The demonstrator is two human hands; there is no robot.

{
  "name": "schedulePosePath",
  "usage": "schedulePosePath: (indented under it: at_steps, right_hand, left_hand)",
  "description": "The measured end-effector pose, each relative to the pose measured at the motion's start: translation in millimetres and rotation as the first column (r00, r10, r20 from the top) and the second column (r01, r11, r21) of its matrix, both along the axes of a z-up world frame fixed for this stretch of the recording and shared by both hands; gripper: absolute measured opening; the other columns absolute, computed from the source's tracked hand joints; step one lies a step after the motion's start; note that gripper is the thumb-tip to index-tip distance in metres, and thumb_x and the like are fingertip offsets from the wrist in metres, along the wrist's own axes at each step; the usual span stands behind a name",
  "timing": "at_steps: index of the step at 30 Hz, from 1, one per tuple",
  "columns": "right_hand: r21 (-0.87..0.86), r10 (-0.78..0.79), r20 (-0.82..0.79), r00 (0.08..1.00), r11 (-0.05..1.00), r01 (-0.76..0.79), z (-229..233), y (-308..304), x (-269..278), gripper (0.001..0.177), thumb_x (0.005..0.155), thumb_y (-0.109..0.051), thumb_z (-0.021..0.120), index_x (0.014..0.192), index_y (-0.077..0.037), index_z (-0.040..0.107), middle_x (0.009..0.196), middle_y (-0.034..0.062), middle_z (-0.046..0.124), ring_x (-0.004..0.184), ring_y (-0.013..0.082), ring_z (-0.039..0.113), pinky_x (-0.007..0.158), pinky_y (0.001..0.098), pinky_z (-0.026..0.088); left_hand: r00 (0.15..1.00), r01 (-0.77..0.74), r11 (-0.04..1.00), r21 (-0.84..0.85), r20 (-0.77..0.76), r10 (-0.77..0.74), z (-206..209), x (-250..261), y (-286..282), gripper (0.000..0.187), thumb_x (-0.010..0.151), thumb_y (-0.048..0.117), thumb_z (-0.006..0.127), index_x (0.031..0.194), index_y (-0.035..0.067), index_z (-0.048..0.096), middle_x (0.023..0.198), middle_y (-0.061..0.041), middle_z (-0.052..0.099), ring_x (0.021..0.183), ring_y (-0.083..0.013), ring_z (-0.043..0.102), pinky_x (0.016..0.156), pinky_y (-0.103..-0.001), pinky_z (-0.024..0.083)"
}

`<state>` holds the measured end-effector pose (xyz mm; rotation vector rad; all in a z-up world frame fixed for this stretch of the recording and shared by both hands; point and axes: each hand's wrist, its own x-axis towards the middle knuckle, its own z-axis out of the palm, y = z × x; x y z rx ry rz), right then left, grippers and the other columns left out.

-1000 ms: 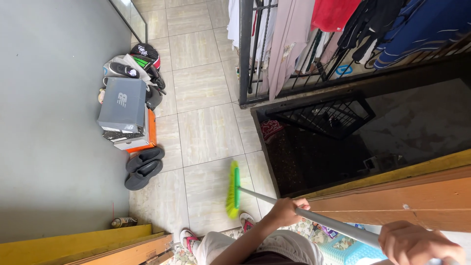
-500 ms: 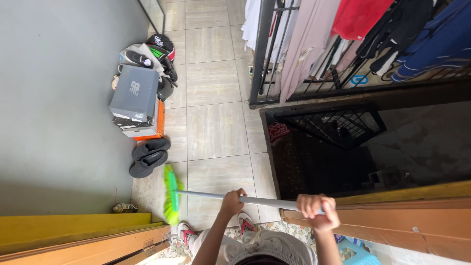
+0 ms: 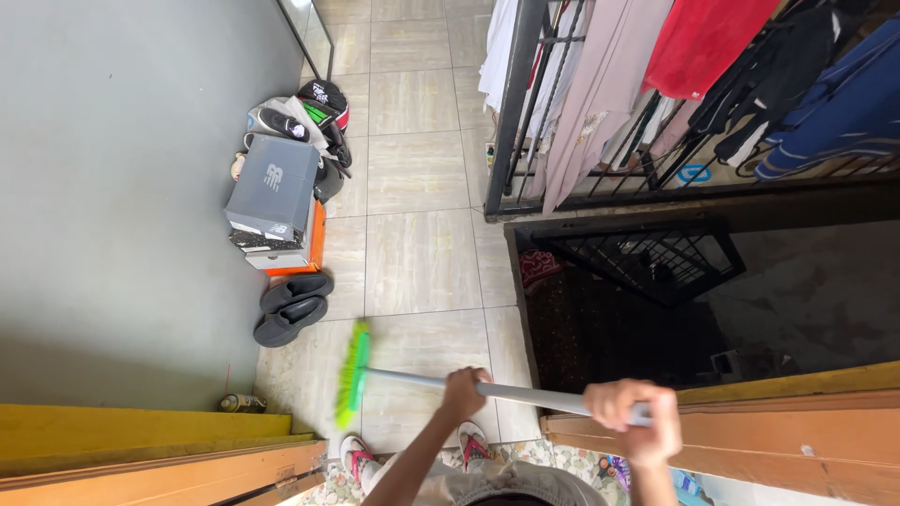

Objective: The person is sweeping the tiled floor with a green broom in a narrow hallway.

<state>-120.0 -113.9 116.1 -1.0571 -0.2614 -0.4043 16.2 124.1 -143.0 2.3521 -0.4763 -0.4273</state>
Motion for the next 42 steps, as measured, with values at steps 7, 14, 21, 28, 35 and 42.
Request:
schedulePosePath:
  at_steps: [7,14,21,28,35,42]
  right_hand:
    - [-0.240,0.175,-0.062,0.983,0.953,-0.185,137.0,-36.5,-43.8,0.095,0.095,-0.083,0.006,0.058,-0.007,0.050,0.049,0.0050,0.048,0.042,0.0196,0.040,0.047,0.0412,0.039]
    - [-0.432,0.056,0.089,0.995,0.902,-0.012,120.8,-4.3,-46.0,0.069,0.100,-0.066,0.037,0.059,-0.012,0.050,0.049,-0.0005,0.051,0.043,0.0161,0.041,0.048,0.0344,0.037]
    - [-0.465,0.329,0.134,0.935,0.854,-0.233,114.7,-67.0,-47.7,0.055,0.104,-0.049,0.048,0.065,-0.012,0.055,0.049,0.0001,0.054,0.042,0.0172,0.050,0.045,0.0375,0.049]
    - [0.109,-0.096,0.172,0.980,0.991,0.078,1.7,3.2,4.5,0.039,0.098,-0.023,0.045,0.062,-0.008,0.048,0.047,0.0008,0.038,0.039,0.0141,0.032,0.041,0.0335,0.030]
    - [0.213,-0.148,0.020,0.989,0.967,0.140,-28.1,55.8,16.7,0.037,0.098,-0.026,0.044,0.066,-0.008,0.044,0.048,0.0039,0.039,0.041,0.0151,0.034,0.045,0.0340,0.036]
    - [0.051,-0.173,0.019,0.985,0.984,0.172,43.1,39.3,0.4,0.048,0.104,-0.036,0.042,0.065,-0.008,0.043,0.047,0.0023,0.037,0.042,0.0140,0.030,0.046,0.0357,0.034]
  left_hand:
    - [0.903,0.428,0.716,-0.551,0.295,-0.313,136.3,-44.3,-92.6,0.028,0.084,0.000,0.070,0.108,0.014,0.069,0.099,-0.003,0.073,0.091,-0.0173,0.070,0.083,-0.033,0.056]
    - [0.879,0.420,0.827,-0.375,-0.061,-0.474,130.6,-54.2,-112.9,0.014,0.104,0.016,0.056,0.116,0.015,0.062,0.085,0.000,0.070,0.065,-0.0179,0.069,0.059,-0.034,0.054]
    - [0.901,0.434,0.862,-0.263,0.110,-0.420,135.7,-49.1,-92.9,0.024,0.085,0.009,0.066,0.106,0.020,0.065,0.082,0.001,0.073,0.070,-0.0213,0.070,0.067,-0.035,0.054]
    - [0.994,0.105,0.984,-0.140,0.016,-0.104,55.8,-13.1,-1.6,0.008,0.091,0.018,0.064,0.099,0.017,0.065,0.077,-0.011,0.071,0.076,-0.0330,0.071,0.072,-0.046,0.054]
    - [0.991,-0.069,0.990,-0.120,0.101,0.082,9.0,-12.1,62.0,0.014,0.086,0.008,0.064,0.098,0.014,0.066,0.079,-0.016,0.070,0.081,-0.0385,0.068,0.075,-0.050,0.053]
    - [0.989,0.001,0.959,-0.284,0.145,0.042,61.9,-20.6,28.4,0.024,0.078,0.000,0.062,0.098,0.015,0.066,0.089,-0.009,0.073,0.087,-0.0310,0.070,0.078,-0.045,0.052]
